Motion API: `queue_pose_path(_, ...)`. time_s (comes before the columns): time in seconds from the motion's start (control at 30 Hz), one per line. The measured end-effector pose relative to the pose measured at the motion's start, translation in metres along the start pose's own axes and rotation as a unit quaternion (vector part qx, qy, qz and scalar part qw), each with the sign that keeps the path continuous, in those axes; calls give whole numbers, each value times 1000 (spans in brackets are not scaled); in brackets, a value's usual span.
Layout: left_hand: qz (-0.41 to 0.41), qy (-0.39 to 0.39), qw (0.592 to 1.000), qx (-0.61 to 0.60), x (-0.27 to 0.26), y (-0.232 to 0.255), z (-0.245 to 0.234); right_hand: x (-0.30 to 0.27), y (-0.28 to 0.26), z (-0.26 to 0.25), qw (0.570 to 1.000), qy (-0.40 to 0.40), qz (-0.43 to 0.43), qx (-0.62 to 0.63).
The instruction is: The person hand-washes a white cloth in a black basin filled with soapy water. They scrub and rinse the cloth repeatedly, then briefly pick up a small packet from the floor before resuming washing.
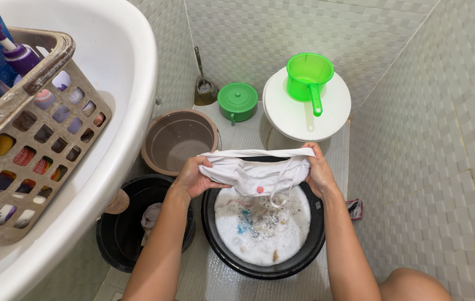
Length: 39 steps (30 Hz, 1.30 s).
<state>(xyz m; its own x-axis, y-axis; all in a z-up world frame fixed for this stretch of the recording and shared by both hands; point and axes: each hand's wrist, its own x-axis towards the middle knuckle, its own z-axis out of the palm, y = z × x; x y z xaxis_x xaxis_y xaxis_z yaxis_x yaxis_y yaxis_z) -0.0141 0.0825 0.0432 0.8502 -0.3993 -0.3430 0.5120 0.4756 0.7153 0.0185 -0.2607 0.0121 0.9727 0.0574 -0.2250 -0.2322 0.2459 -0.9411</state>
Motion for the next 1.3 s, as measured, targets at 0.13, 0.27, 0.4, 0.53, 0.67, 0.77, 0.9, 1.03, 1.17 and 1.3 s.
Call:
queue_pose_path(0.13,6,-45,997,-59,6,-13,2,1,7,14,992,-8,-48,112)
queue_pose_path(0.27,-15,102,989,-108,58,-71,3,-32,31,70,970,-88,-183,133)
queue_pose_path(0.4,37,66,979,-191,113,-125,-12,-81,61,140,921,-117,-353,-118)
queue_pose_path(0.53,70,152,971,-169,123,-144,-5,-59,46,155,859,91,-440,-245)
queue_pose_path(0.67,47,246,962,-112,111,-138,18,-46,38,148,894,143,-363,-220)
queue_pose_path(0.77,33,205,976,-70,108,-117,20,-52,41,155,874,76,-425,-224)
queue_pose_path(0.9,71,195,965,-160,109,-118,24,-45,41,153,875,121,-418,-213)
queue_pose_path(1.03,65,234,969,-42,105,-118,36,-21,48,141,926,131,-323,-142)
queue_pose_path(1.17,47,229,971,-46,86,-92,53,-9,78,134,892,145,-388,-183)
queue_pose_path(1.3,16,127,992,-5,61,-64,68,25,95,102,949,169,-267,-21)
